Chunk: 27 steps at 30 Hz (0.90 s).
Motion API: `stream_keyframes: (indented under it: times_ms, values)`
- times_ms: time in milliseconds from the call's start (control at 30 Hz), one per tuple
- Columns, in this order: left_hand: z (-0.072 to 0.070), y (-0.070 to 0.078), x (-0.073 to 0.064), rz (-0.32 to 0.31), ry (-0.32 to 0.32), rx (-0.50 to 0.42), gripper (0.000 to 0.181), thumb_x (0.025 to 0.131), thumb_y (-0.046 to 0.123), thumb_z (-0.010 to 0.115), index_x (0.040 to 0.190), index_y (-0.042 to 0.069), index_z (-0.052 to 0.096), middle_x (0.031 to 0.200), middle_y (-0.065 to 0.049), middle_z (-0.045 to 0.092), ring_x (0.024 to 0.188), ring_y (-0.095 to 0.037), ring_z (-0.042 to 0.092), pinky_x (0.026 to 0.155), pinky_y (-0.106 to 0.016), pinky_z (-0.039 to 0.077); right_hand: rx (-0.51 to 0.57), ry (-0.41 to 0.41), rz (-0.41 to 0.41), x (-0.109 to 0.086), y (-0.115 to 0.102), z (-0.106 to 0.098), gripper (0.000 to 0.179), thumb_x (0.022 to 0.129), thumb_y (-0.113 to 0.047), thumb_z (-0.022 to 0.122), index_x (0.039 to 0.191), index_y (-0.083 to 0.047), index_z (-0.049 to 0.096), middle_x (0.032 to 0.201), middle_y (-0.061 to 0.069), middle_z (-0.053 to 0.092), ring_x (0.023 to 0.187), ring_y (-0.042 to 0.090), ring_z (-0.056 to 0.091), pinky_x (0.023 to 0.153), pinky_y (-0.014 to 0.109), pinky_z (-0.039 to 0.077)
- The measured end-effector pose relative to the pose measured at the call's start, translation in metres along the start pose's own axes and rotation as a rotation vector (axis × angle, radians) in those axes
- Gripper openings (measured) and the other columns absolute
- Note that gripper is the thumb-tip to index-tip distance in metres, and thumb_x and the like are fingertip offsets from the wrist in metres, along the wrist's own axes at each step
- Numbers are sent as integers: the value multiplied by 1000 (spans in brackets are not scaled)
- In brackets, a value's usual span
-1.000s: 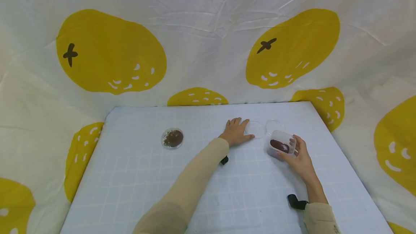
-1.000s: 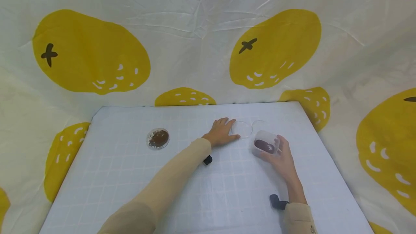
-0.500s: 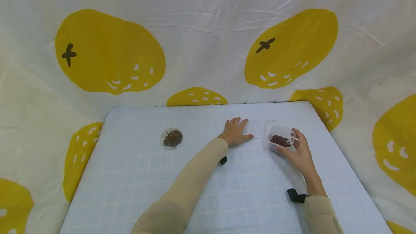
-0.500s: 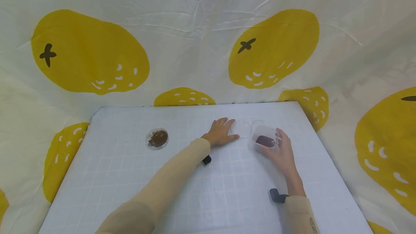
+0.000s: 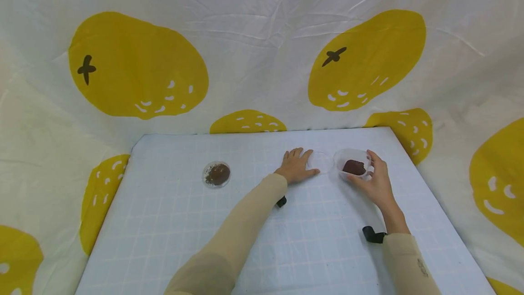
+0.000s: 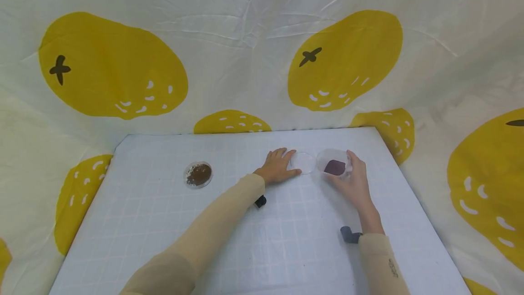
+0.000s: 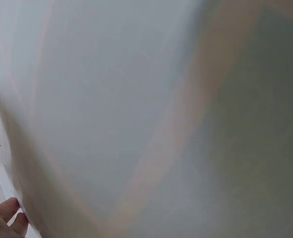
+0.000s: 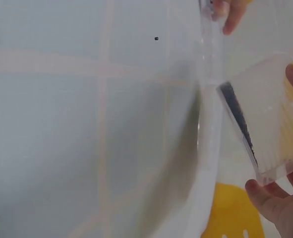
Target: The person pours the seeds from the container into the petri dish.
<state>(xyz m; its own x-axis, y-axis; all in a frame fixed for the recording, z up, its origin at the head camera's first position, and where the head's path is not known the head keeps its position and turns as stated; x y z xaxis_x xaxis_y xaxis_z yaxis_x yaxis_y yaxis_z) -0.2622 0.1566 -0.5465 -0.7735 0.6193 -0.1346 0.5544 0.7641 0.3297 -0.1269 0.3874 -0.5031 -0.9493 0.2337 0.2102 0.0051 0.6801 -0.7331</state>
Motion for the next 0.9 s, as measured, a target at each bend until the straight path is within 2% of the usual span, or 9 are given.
stream_keyframes:
  times_ms: [133,433,700,900]
  values:
    - [1,-1,1,-2,0,-1,83,93,75,42,159,28,25,160,-8,26,146,-26,23,118,-50,17,-35,18,-48,8,-2,0,101,77,-13,88,155,0,25,140,31,34,124,43,37,95,63,39]
    - [1,0,0,-3,-7,-8,83,93,74,42,159,28,25,160,-8,27,147,-26,23,118,-51,17,-89,40,-155,21,2,7,100,72,-3,89,152,2,29,141,32,38,129,48,30,102,67,29]
    - [0,1,-1,-9,-15,-7,84,92,75,43,159,28,25,161,-7,26,147,-25,23,119,-50,16,-161,13,-116,30,2,12,101,74,-4,88,154,-2,28,144,34,30,132,50,27,104,68,29]
    - [0,1,-1,-9,-13,-5,83,93,74,43,159,28,25,161,-8,27,147,-26,23,118,-51,16,-198,6,-119,32,-2,12,101,74,-2,87,155,-3,27,143,34,28,133,51,25,104,68,29]
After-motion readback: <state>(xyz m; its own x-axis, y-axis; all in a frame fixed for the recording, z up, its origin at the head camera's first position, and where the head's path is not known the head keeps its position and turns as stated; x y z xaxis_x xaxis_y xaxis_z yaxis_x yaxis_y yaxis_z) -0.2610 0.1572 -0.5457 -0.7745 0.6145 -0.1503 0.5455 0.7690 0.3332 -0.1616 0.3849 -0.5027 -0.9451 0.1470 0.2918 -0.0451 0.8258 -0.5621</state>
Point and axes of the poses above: each hand's wrist, its own x-axis towards the middle knuckle, its own z-axis out of the palm, y = z × x, the point moved 1 cm from there along x, towards the middle knuckle
